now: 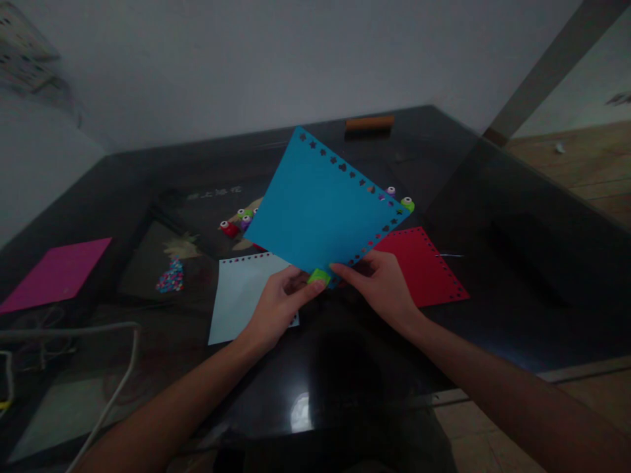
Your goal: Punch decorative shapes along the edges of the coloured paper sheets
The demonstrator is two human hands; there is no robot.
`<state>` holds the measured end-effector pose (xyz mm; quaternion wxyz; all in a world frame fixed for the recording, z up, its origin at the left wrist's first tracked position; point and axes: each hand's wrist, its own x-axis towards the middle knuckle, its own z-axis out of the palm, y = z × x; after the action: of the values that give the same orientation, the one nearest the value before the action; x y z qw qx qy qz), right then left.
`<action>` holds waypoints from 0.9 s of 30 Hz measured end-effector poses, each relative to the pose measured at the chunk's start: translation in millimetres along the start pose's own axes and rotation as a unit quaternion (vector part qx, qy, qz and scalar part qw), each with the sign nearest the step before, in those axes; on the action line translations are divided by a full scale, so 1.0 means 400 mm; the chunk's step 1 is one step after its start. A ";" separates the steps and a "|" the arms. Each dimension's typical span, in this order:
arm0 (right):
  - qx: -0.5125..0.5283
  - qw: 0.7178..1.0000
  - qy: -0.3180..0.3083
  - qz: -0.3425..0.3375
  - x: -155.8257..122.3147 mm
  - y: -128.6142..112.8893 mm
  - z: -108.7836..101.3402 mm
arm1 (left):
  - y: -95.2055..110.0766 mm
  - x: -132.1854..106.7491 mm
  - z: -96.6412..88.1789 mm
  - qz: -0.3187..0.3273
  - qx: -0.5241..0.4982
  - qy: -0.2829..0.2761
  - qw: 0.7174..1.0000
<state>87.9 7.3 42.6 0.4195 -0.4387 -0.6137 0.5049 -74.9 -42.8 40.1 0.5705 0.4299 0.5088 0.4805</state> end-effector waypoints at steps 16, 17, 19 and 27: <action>0.023 1.000 -0.008 0.001 0.001 0.008 0.000 | -0.009 0.001 -0.006 0.011 0.002 -0.008 1.000; 0.024 1.000 -0.008 0.004 0.001 0.007 0.000 | -0.009 0.001 -0.007 0.010 0.004 -0.006 1.000; 0.025 1.000 -0.008 0.007 0.001 0.007 0.000 | -0.011 0.002 -0.008 0.010 0.005 -0.004 1.000; 0.035 0.999 -0.012 -0.001 0.004 0.007 0.000 | -0.011 0.007 -0.006 0.014 0.008 -0.008 1.000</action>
<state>87.9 9.2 40.0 0.4281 -0.4169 -0.6011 0.5306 -76.8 -41.0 35.2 0.5642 0.4460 0.5018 0.4807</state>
